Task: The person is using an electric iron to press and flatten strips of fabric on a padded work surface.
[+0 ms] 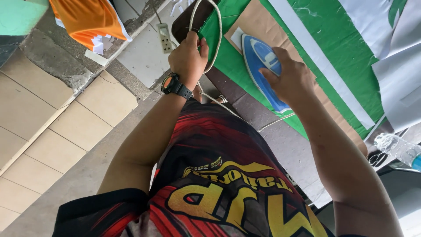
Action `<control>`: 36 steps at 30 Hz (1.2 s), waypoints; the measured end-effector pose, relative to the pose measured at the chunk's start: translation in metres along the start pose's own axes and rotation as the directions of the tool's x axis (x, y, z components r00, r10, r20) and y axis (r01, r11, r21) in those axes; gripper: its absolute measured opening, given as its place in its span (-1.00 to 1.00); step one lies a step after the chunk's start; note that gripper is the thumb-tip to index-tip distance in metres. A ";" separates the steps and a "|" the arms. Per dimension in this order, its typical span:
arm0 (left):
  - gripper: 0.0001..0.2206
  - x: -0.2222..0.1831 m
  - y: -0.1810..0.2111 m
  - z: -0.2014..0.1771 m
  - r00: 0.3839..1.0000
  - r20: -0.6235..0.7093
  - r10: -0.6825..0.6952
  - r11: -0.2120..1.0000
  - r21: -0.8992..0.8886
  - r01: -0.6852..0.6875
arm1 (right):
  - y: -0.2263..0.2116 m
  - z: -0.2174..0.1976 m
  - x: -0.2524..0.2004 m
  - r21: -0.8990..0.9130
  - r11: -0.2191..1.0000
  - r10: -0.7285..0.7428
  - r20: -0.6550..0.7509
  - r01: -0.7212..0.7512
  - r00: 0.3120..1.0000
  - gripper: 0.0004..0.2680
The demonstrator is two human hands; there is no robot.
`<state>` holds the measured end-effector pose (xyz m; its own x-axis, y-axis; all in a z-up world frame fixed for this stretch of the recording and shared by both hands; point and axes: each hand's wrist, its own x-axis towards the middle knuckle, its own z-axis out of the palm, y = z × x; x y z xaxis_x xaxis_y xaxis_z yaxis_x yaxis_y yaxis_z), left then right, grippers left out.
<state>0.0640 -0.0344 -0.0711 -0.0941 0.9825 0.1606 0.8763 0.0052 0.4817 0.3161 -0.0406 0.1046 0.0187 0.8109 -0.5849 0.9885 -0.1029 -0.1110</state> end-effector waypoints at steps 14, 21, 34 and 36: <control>-0.78 0.002 -0.001 -0.002 1.000 0.025 -0.004 1.000 -0.024 0.005 | -0.050 -0.009 0.017 0.196 0.978 0.076 -0.032 -0.068 0.997 -0.58; -0.80 0.005 -0.003 -0.011 1.000 0.031 0.003 0.994 -0.112 0.000 | -0.062 -0.014 0.024 0.230 0.972 0.065 -0.062 -0.049 0.996 -0.59; -0.89 0.026 0.004 -0.077 0.714 0.675 -0.188 -0.233 -0.737 0.635 | -0.059 -0.008 0.047 0.187 0.978 -0.060 -0.186 0.095 0.981 -0.61; -0.86 0.030 0.000 -0.083 0.723 0.679 -0.127 -0.373 -0.708 0.600 | -0.059 -0.009 0.046 0.199 0.978 -0.038 -0.168 0.071 0.985 -0.61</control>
<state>0.0218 -0.0202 0.0046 0.1413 0.8358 -0.5305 -0.7181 0.4554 0.5263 0.2604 0.0074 0.0912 0.0066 0.8995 -0.4369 0.9378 -0.1573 -0.3096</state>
